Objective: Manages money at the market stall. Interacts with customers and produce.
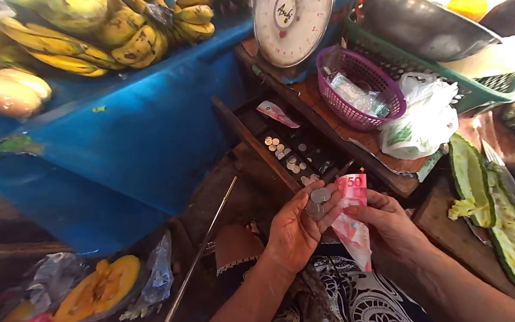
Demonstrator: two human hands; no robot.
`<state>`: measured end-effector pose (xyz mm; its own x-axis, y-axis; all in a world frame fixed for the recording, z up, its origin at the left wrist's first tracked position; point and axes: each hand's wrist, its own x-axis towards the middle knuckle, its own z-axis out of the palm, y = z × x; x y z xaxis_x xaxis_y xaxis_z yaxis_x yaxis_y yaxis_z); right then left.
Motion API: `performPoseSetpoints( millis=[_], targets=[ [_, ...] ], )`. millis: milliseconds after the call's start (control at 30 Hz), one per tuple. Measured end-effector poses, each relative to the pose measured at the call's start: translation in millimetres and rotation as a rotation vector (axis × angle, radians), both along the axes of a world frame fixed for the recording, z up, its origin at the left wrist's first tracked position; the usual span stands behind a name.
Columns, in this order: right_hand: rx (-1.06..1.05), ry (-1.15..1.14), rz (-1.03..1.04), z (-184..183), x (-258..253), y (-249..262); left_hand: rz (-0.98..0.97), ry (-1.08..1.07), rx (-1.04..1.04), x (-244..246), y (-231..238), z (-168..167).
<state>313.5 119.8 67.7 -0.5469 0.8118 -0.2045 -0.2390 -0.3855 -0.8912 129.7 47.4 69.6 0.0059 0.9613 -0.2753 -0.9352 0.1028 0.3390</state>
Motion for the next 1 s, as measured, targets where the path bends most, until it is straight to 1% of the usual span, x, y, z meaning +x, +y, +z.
performPoseSetpoints(
  millis=[67, 167, 233, 367, 433, 500, 533, 633, 667, 700, 733, 767, 800, 833, 867, 900, 933, 967, 1000],
  targets=[
    [-0.161, 0.065, -0.050, 3, -11, -9, 0.018, 0.027, -0.026, 2, 2, 0],
    [-0.329, 0.061, -0.075, 7, -24, -18, 0.022, 0.111, -0.021, 4, 3, -1],
    [-0.384, 0.079, -0.095, 7, -29, -20, 0.037, 0.194, -0.008, 6, 4, -1],
    [-0.458, 0.085, -0.136, 6, -32, -19, 0.056, 0.353, -0.046, 8, 6, 3],
    [-0.486, 0.080, -0.145, 5, -31, -21, 0.054, 0.498, -0.021, 9, 6, 2],
    [-0.515, 0.095, -0.152, 7, -30, -23, 0.048, 0.765, 0.088, 9, 5, -3],
    [-0.528, 0.105, -0.152, 9, -30, -25, 0.048, 0.966, 0.161, 10, 4, -5],
    [-0.562, 0.096, -0.135, 12, -29, -27, 0.071, 1.743, 0.360, 19, 2, -3],
    [-0.573, 0.088, -0.129, 11, -29, -28, 0.046, 1.954, 0.416, 25, 0, -1],
    [-0.573, 0.108, -0.113, 3, -26, -28, -0.013, 2.111, 0.455, 30, -1, -1],
    [-0.555, 0.166, -0.074, -13, -20, -30, -0.090, 2.209, 0.491, 33, -4, -9],
    [-0.545, 0.260, -0.025, -39, -11, -32, -0.133, 2.280, 0.544, 32, -9, -30],
    [-0.542, 0.302, 0.001, -57, -6, -33, -0.170, 2.316, 0.588, 31, -12, -48],
    [-0.550, 0.309, 0.003, -65, -4, -34, -0.195, 2.338, 0.619, 30, -13, -58],
    [-0.569, 0.292, -0.012, -65, -3, -33, -0.205, 2.338, 0.642, 30, -12, -61],
    [-0.600, 0.256, -0.038, -57, -4, -31, -0.216, 2.321, 0.653, 32, -9, -57],
    [-0.619, 0.194, -0.073, -45, -6, -29, -0.251, 2.295, 0.643, 35, -5, -42],
    [-0.606, 0.148, -0.090, -35, -8, -27, -0.395, 2.252, 0.573, 41, 1, -14],
    [-0.563, 0.237, -0.024, -41, 1, -27, -0.636, 2.168, 0.456, 47, 9, 24]
  ],
)
